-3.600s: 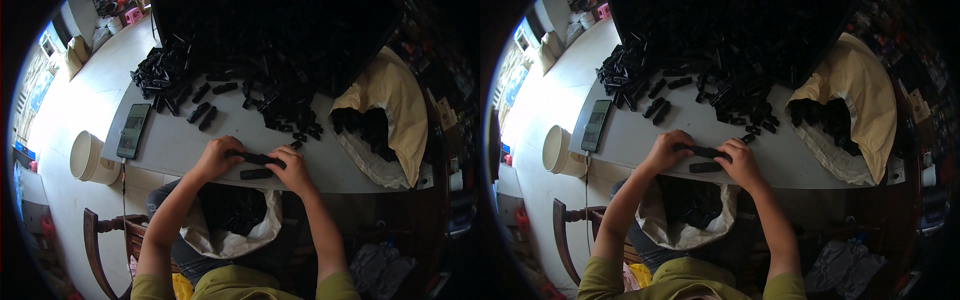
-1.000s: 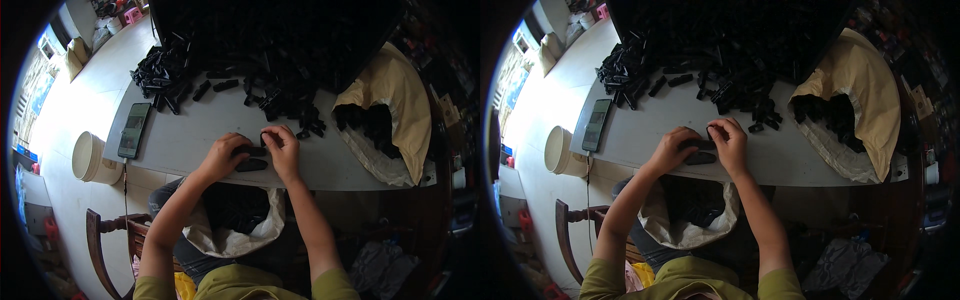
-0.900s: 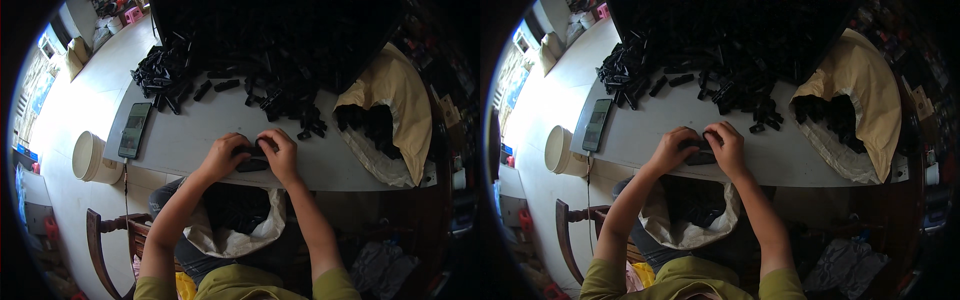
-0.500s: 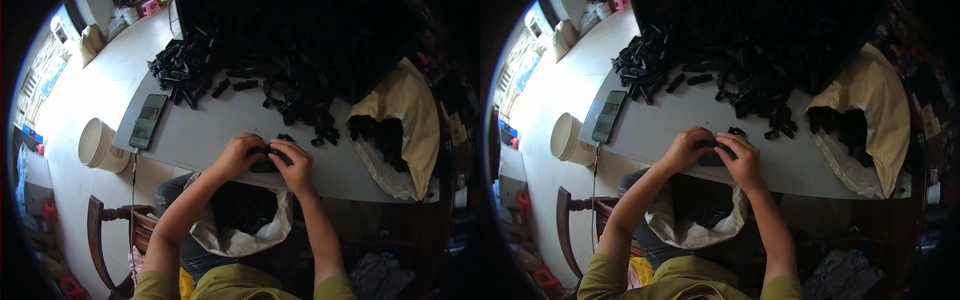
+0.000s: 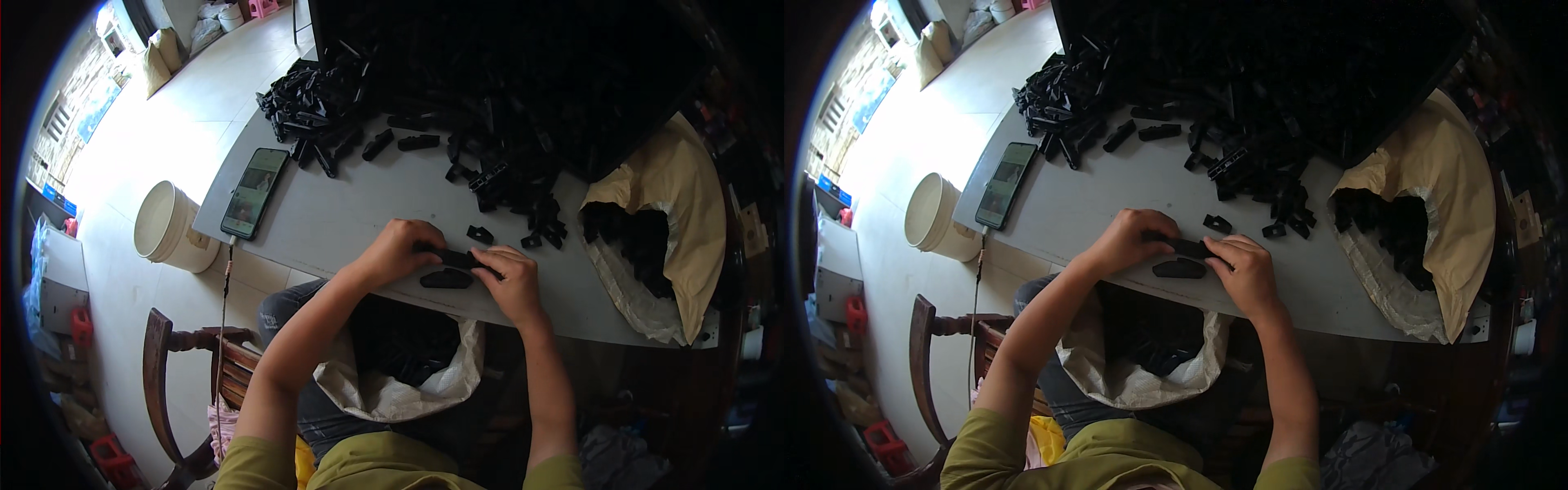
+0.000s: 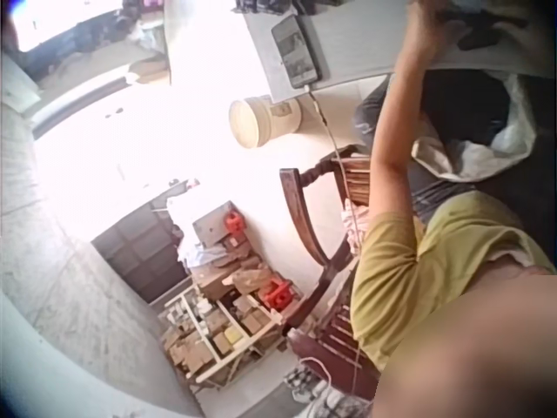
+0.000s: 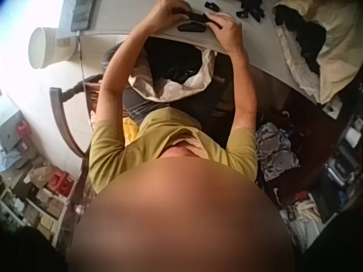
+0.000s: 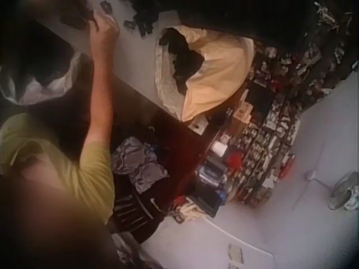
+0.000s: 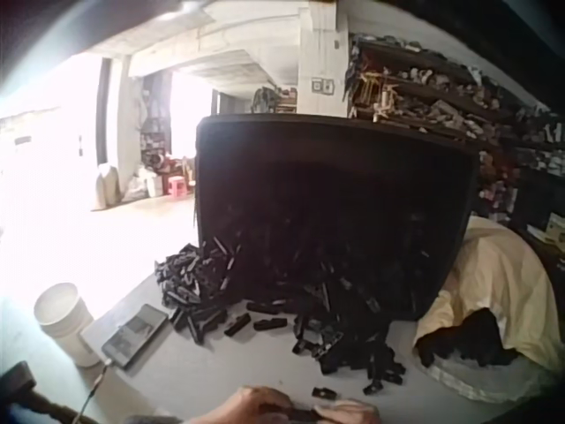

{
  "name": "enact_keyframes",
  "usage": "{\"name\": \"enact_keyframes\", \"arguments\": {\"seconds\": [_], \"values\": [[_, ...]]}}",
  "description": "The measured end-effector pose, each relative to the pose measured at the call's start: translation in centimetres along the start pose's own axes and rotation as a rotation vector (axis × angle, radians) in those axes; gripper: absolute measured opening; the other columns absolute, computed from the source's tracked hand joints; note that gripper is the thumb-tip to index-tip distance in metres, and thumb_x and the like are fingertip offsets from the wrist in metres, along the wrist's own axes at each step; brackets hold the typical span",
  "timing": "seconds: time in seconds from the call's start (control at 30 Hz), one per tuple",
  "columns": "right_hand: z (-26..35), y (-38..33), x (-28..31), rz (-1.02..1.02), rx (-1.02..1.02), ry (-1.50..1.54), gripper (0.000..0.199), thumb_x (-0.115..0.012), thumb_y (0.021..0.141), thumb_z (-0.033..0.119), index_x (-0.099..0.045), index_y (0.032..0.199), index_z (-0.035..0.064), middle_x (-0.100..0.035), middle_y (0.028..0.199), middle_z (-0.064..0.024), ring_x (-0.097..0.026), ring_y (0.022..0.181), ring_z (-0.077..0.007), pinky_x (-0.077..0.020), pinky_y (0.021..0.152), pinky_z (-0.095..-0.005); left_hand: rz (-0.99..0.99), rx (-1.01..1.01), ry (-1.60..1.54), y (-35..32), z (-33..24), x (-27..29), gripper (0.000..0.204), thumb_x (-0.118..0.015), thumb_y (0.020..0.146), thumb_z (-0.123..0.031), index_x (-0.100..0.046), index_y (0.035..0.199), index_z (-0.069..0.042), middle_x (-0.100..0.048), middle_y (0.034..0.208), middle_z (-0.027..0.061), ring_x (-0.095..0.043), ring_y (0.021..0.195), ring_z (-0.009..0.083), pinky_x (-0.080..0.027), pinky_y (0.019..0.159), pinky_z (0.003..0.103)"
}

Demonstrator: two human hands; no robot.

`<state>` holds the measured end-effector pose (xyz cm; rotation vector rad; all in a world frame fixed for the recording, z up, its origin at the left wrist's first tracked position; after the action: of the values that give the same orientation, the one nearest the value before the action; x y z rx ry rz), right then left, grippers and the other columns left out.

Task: Picking up small black plastic components from a table and placing them into a bag.

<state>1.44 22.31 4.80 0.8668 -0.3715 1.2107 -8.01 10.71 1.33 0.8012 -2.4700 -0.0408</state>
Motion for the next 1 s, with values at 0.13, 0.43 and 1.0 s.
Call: {"name": "enact_keyframes", "arguments": {"seconds": [0.13,0.43,1.0], "values": [[0.7,0.1,-1.3,-0.06,0.122,0.053,0.035,-0.076,0.065,-0.005,-0.071,0.099,0.0007,-0.069,0.092,-0.014,-0.067,0.088,-0.0253,-0.0541,0.077,-0.0317,0.024,-0.026,-0.032,0.4,-0.9,-0.5,0.024,-0.073,0.069,0.0,-0.068,0.093,0.0,-0.068,0.098,0.0113,-0.065,0.09,0.0262,-0.052,0.081,0.033],[2.6,-2.5,-3.2,0.121,0.154,0.175,0.035,-0.078,0.069,0.006,-0.07,0.103,0.0048,-0.07,0.1,-0.0091,-0.065,0.097,-0.0251,-0.0519,0.086,-0.035,-0.394,-0.289,0.392,5.6,0.5,7.4,0.041,-0.076,0.073,-0.027,-0.066,0.108,-0.008,-0.059,0.123,0.0137,-0.052,0.117,0.0318,-0.039,0.099,0.043],[-1.4,0.9,-1.8,-0.11,-0.052,-0.192,0.025,-0.068,0.079,0.002,-0.064,0.103,0.0011,-0.056,0.1,-0.0093,-0.061,0.087,-0.0265,-0.0517,0.074,-0.0348,-0.329,-0.008,0.812,10.1,1.6,5.1,0.047,-0.06,0.085,-0.03,-0.051,0.132,-0.03,-0.05,0.133,0.0054,-0.047,0.12,0.0346,-0.044,0.096,0.043]]}}
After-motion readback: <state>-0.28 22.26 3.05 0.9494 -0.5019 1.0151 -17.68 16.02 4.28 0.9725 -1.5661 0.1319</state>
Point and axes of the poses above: each hand's wrist, its own y-axis towards the middle knuckle, its own x-axis out of the back of the hand, z = x × y, the point moved 10 cm from there along y, towards the middle knuckle
